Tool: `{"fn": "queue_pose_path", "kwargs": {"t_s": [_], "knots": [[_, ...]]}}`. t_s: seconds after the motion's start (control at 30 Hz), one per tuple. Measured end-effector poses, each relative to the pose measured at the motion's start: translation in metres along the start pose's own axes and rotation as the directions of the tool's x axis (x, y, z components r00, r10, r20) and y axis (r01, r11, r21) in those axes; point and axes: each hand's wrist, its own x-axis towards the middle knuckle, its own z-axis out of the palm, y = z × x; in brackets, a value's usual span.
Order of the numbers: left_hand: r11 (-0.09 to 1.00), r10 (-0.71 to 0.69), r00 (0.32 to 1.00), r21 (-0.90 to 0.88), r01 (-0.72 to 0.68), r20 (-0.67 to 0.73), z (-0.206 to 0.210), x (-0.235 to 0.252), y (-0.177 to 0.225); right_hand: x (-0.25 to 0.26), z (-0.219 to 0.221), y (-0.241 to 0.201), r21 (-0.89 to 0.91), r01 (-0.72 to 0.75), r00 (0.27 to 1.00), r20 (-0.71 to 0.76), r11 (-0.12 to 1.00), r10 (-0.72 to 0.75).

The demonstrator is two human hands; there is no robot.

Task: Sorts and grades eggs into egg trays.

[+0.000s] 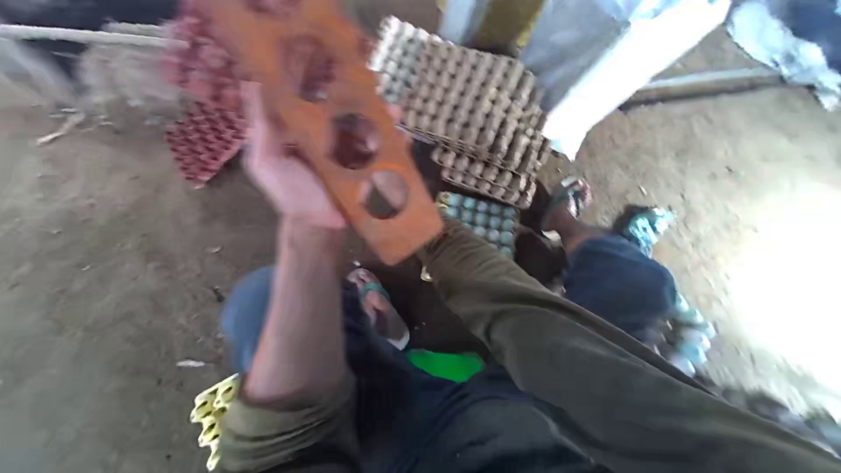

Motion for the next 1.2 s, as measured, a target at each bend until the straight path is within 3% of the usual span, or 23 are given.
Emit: {"fn": "queue_pose_path", "kwargs": {"t_s": [0.07,0.13,0.2,0.3,0.37,0.5,0.6,0.73,0.9,1.0,1.2], "knots": [[0.991,-0.032,0.999,0.130,0.035,-0.020,-0.007,0.003,0.001,-0.040,-0.032,0.087,-0.138,-0.146,0.988,0.033,0.980,0.152],[0.966,-0.112,0.994,0.231,0.113,-0.017,-0.017,0.003,-0.002,-0.092,-0.061,0.178,-0.192,-0.292,0.956,-0.074,0.937,0.283],[0.920,-0.195,0.980,0.341,0.193,-0.027,-0.020,0.002,-0.008,-0.136,-0.109,0.233,-0.115,-0.523,0.838,-0.251,0.845,0.484],[0.903,-0.260,0.965,0.347,0.254,-0.031,-0.026,0.006,-0.023,-0.149,-0.170,0.279,0.071,-0.731,0.558,-0.509,0.679,0.655],[0.894,-0.283,0.959,0.358,0.270,-0.016,-0.032,0.010,-0.033,-0.140,-0.190,0.295,0.178,-0.789,0.416,-0.549,0.588,0.725],[0.886,-0.240,0.966,0.384,0.258,-0.094,-0.010,0.019,-0.052,-0.150,-0.192,0.326,0.199,-0.867,0.308,-0.506,0.457,0.806],[0.860,-0.272,0.960,0.431,0.272,-0.064,-0.002,0.025,-0.061,-0.159,-0.185,0.335,0.304,-0.855,0.212,-0.537,0.421,0.817],[0.924,-0.258,0.966,0.287,0.251,-0.012,-0.006,0.030,-0.063,-0.119,-0.207,0.348,0.210,-0.857,0.248,-0.632,0.470,0.734],[0.923,-0.251,0.968,0.294,0.248,-0.029,-0.028,0.020,-0.041,-0.054,-0.247,0.383,0.064,-0.807,0.477,-0.512,0.586,0.714],[0.916,-0.217,0.974,0.333,0.224,-0.058,-0.026,0.014,-0.031,-0.039,-0.259,0.406,0.039,-0.799,0.502,-0.506,0.600,0.702],[0.915,-0.206,0.977,0.345,0.212,-0.053,-0.043,0.015,-0.019,-0.046,-0.256,0.408,0.053,-0.717,0.580,-0.507,0.695,0.638]]}}
